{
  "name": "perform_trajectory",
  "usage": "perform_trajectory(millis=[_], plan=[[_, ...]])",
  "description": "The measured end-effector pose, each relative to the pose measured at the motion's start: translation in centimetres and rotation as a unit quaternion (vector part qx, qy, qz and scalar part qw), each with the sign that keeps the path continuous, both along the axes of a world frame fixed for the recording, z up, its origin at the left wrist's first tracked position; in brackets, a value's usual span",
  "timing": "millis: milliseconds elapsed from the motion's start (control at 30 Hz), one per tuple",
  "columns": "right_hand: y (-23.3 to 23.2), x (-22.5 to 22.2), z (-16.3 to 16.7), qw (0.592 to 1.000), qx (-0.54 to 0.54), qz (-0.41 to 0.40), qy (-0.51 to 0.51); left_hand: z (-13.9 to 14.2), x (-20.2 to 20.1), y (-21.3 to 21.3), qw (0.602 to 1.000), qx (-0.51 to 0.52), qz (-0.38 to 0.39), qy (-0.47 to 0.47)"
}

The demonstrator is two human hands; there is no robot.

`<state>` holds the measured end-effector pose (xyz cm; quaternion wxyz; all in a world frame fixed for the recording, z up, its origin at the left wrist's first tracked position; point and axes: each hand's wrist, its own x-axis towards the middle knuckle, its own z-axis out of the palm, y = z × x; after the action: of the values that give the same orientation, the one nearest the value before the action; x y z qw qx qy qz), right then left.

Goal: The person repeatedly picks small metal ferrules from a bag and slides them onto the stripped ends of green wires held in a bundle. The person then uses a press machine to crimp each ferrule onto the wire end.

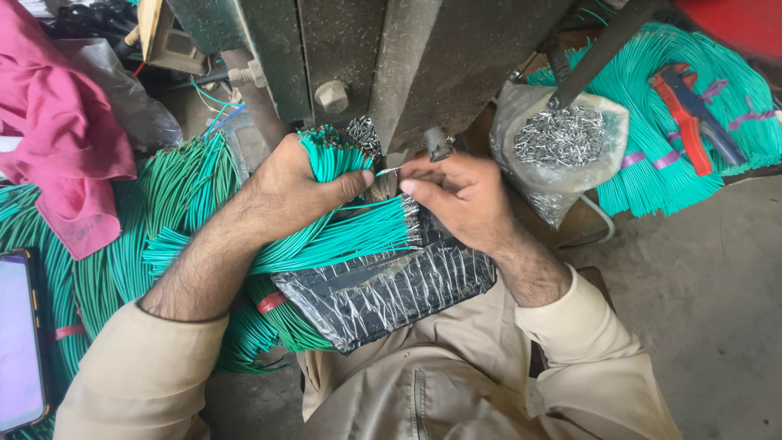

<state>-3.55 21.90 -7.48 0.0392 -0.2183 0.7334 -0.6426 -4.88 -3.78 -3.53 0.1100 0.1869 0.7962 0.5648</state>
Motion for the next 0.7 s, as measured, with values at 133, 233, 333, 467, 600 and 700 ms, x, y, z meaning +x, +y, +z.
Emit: perform_trajectory(millis=[133,233,333,467,600,700], plan=[[2.6,1.5,2.0,0.997,0.027,0.051,0.048,0.0,-0.1,-0.2,1.0,-0.022,-0.007,0.017],[4.7,2.4,3.6,0.962,0.225,0.032,0.149,0.1,0.0,-0.2,0.995,0.046,-0.063,0.055],[5.4,3.0,4.3,0.939,0.306,0.089,0.131,0.5,0.2,-0.2,0.996,0.011,-0.084,-0.005],[4.8,3.8,3.7,0.929,0.318,0.089,0.167,0.7,0.3,0.1,0.998,0.0,-0.066,0.001],[4.2,3.9,3.1,0.932,0.312,0.05,0.179,0.7,0.2,0.2,0.997,0.019,-0.07,0.035],[4.3,3.8,2.9,0.926,0.316,0.051,0.198,0.7,0.4,0.0,0.995,0.043,-0.092,0.013]])
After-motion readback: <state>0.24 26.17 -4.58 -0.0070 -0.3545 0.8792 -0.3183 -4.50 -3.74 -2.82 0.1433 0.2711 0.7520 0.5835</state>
